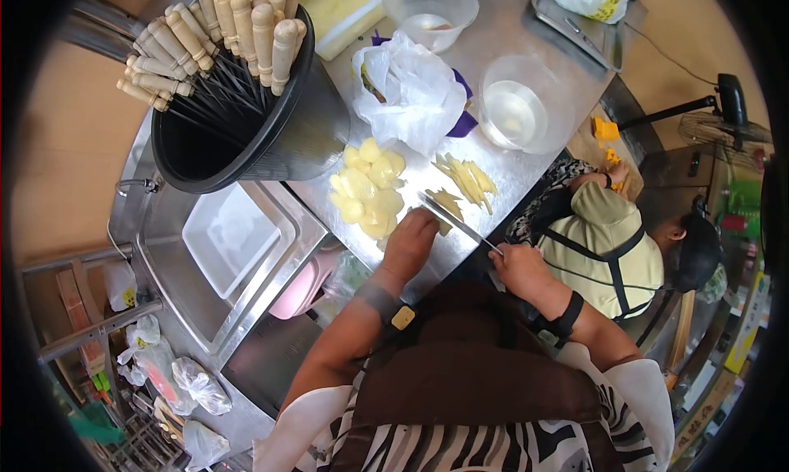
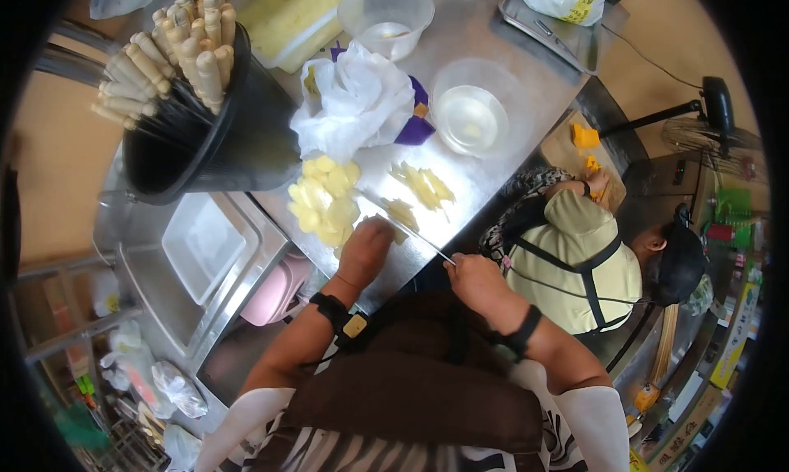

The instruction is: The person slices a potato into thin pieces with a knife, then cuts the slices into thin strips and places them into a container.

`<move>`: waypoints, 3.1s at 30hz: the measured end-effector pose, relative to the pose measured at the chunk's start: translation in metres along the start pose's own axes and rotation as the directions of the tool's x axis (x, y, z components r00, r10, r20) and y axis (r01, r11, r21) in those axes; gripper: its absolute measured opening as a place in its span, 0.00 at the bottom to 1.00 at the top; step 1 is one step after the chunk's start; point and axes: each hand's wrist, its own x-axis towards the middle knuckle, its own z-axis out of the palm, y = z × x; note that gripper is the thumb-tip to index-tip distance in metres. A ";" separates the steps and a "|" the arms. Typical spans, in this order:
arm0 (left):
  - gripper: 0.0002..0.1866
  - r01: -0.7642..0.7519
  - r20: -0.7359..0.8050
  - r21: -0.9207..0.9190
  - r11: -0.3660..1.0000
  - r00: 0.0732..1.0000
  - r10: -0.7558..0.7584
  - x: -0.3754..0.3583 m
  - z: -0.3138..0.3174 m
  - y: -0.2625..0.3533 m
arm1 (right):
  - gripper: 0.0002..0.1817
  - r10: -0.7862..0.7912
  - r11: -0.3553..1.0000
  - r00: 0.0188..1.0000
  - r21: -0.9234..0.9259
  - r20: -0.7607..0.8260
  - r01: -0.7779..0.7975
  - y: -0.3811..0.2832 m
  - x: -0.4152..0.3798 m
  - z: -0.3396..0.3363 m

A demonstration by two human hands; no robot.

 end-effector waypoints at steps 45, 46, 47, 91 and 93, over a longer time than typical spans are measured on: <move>0.22 0.490 -0.094 0.392 0.778 0.863 -0.497 0.022 -0.046 -0.018 | 0.13 0.102 0.991 0.983 0.105 -0.152 -0.087 0.046 -0.002 0.000; 0.21 0.506 -0.086 0.370 0.779 0.853 -0.514 0.025 -0.047 -0.017 | 0.13 0.095 0.988 0.982 0.134 -0.161 -0.073 0.046 -0.001 0.000; 0.20 0.523 -0.078 0.350 0.777 0.843 -0.533 0.027 -0.048 -0.018 | 0.13 0.091 0.989 0.983 0.133 -0.160 -0.070 0.046 0.000 -0.003; 0.10 0.276 0.497 0.396 0.876 0.737 -0.457 0.085 -0.118 -0.060 | 0.14 0.152 0.970 0.986 0.202 -0.065 -0.136 0.055 0.002 -0.008; 0.10 0.476 0.325 0.229 0.849 0.785 -0.528 0.080 -0.125 -0.054 | 0.14 0.149 0.976 0.987 0.172 -0.061 -0.136 0.054 0.002 -0.009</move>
